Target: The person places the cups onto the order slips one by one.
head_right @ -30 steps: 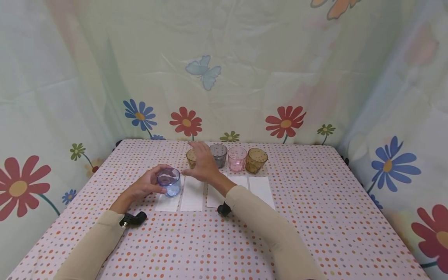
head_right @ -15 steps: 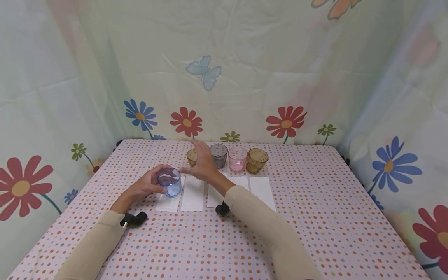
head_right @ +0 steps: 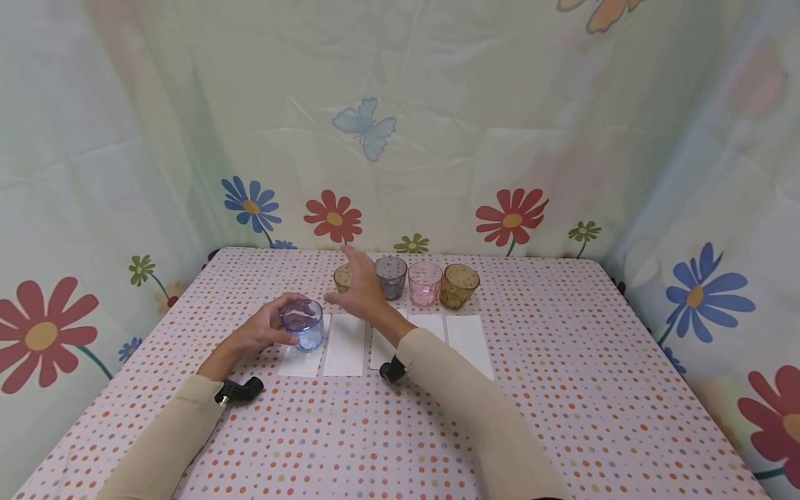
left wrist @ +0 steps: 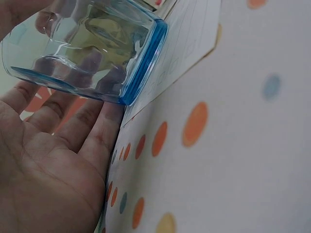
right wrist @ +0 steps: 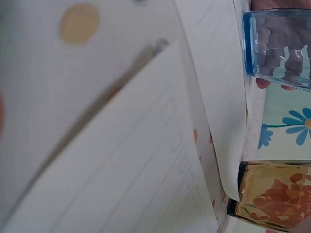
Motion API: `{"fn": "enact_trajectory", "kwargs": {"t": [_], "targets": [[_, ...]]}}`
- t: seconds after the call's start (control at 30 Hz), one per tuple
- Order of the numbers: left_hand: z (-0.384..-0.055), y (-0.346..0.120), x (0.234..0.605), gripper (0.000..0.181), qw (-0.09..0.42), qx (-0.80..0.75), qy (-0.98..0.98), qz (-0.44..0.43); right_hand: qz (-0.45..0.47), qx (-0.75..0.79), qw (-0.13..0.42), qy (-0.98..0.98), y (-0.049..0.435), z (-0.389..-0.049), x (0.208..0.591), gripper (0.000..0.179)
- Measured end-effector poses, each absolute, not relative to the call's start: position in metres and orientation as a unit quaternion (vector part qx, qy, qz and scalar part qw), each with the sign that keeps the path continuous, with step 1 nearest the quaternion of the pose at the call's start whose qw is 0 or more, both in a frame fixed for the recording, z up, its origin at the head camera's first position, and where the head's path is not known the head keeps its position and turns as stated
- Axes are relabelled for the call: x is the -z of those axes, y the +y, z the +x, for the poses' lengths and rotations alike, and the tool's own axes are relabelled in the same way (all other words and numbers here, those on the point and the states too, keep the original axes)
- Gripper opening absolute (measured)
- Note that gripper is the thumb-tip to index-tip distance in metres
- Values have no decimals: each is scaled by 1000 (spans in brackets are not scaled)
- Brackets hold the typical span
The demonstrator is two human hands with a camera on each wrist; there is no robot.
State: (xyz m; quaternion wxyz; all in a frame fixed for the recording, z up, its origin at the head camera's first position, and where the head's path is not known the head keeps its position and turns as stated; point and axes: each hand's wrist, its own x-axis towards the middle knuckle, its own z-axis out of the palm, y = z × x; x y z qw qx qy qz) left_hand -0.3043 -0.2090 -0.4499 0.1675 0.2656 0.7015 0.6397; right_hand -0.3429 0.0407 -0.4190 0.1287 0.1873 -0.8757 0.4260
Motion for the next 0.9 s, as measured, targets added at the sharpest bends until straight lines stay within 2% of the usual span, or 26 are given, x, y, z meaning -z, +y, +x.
{"fn": "enact_trajectory", "kwargs": {"t": [0.5,0.9], "targets": [[-304,-208,450,85,164,-635,708,264,117,-492,84,-858,35,-353,419,101],[-303,-209,449,86,171,-648,692,269,101,-498,65,-859,34,-356,420,100]]}}
